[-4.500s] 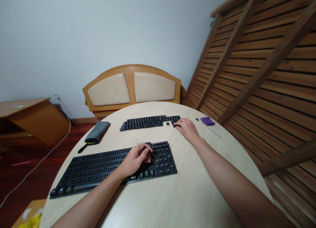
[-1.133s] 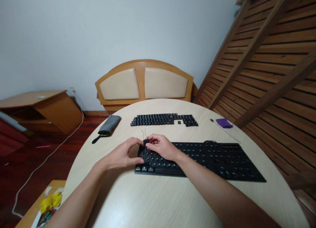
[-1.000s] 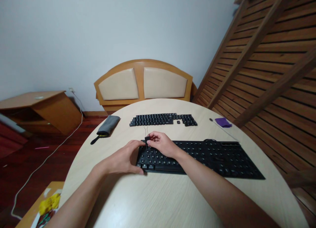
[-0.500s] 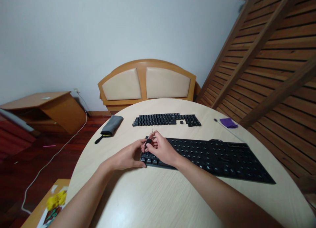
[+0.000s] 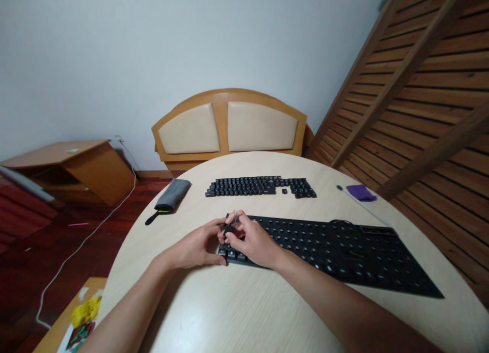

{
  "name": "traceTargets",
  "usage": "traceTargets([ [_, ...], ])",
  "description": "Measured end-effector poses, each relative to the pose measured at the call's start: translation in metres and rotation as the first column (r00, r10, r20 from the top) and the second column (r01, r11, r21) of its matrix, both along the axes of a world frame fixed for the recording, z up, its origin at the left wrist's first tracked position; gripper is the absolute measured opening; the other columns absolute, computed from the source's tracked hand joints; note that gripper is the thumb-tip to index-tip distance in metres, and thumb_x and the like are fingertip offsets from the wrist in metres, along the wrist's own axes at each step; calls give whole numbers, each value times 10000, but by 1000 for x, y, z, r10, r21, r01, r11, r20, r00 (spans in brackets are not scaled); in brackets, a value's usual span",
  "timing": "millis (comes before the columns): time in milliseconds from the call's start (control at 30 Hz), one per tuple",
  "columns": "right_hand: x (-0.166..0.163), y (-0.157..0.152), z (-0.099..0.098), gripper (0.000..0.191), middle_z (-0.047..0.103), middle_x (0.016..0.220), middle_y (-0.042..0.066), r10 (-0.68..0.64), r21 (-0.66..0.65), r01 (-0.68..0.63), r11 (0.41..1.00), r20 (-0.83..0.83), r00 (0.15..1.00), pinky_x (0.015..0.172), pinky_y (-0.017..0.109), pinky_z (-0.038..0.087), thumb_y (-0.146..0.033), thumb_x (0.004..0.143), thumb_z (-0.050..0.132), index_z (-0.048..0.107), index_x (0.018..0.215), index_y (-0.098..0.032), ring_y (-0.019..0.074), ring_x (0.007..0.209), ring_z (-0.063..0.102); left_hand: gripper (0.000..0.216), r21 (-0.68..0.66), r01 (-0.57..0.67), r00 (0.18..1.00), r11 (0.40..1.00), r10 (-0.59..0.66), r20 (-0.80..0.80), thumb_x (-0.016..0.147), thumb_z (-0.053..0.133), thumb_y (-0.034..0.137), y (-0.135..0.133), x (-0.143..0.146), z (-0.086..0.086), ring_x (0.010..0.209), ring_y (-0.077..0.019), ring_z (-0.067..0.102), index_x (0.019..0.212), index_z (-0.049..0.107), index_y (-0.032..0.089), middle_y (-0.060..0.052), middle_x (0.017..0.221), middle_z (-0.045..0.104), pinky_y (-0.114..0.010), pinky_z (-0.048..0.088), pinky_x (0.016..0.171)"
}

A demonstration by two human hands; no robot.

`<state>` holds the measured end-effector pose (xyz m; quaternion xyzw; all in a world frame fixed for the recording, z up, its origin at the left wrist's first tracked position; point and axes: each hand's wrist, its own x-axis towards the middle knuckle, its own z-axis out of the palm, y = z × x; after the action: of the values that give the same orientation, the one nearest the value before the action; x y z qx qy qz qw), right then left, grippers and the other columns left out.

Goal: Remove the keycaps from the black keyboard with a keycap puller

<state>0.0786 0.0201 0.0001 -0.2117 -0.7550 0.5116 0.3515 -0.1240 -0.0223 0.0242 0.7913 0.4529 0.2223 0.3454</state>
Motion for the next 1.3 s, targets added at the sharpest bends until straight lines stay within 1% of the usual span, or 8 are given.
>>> traceTargets([
  [100,1,0,5,197,741,981,43,33,89,-42,995,97,995,767,280,543,-210,921,554,613,1110,-204,175,854,715,698,-2,-3,1000,1000,3,27,688,836,325,1,-3,-5,1295,-325,498,1320,558,220,-134,1439,502,-462,391,1112],
  [167,1,-1,8,198,749,1028,45,52,152,-73,986,134,990,810,286,535,-232,938,555,681,1090,-215,185,912,713,794,-15,-19,1000,1000,19,9,675,848,334,2,-5,-7,1333,-329,465,1385,506,235,-138,1479,460,-469,374,1130],
  [367,0,-1,9,241,739,1137,40,49,271,-94,958,167,985,910,313,510,-232,964,546,700,1149,-239,194,1028,696,574,-28,-20,999,999,19,-48,688,833,354,2,-7,-9,1313,-326,487,1211,648,210,-128,1518,417,-446,424,1095],
  [533,0,-1,9,233,741,1133,33,106,290,-150,945,163,981,917,309,510,-241,958,571,698,1154,-240,186,1030,696,570,-30,-17,1000,999,16,-15,701,820,363,1,-8,-11,1252,-308,542,1224,647,219,-126,1524,403,-434,470,1047],
  [767,0,-1,5,201,762,1033,42,58,158,-87,984,184,981,810,282,525,-256,931,600,715,1090,-214,192,913,716,455,-8,20,999,1000,-20,-45,710,826,395,4,-7,-8,1386,-319,408,1104,695,207,-121,1493,454,-438,355,1146],
  [1000,-3,1,2,168,760,991,63,103,-25,-101,995,107,989,768,279,548,-272,926,599,691,1036,-185,192,887,725,289,-60,43,997,997,-38,70,726,811,414,5,-3,-5,1377,-307,423,864,697,187,-99,1478,475,-435,319,1164],
  [1200,-4,2,3,160,758,972,68,102,-43,-99,994,71,992,782,282,553,-270,920,595,687,1000,-165,192,878,728,283,-87,27,995,996,-18,100,732,809,378,4,-1,-3,1337,-311,472,903,707,177,-120,1471,479,-453,319,1154],
  [1300,-4,2,3,163,759,971,68,104,-46,-101,994,70,992,768,281,557,-262,918,592,690,1004,-165,195,880,731,272,-98,19,993,995,-7,116,721,816,389,5,-3,-6,1332,-309,479,834,691,175,-121,1457,494,-449,326,1148],
])
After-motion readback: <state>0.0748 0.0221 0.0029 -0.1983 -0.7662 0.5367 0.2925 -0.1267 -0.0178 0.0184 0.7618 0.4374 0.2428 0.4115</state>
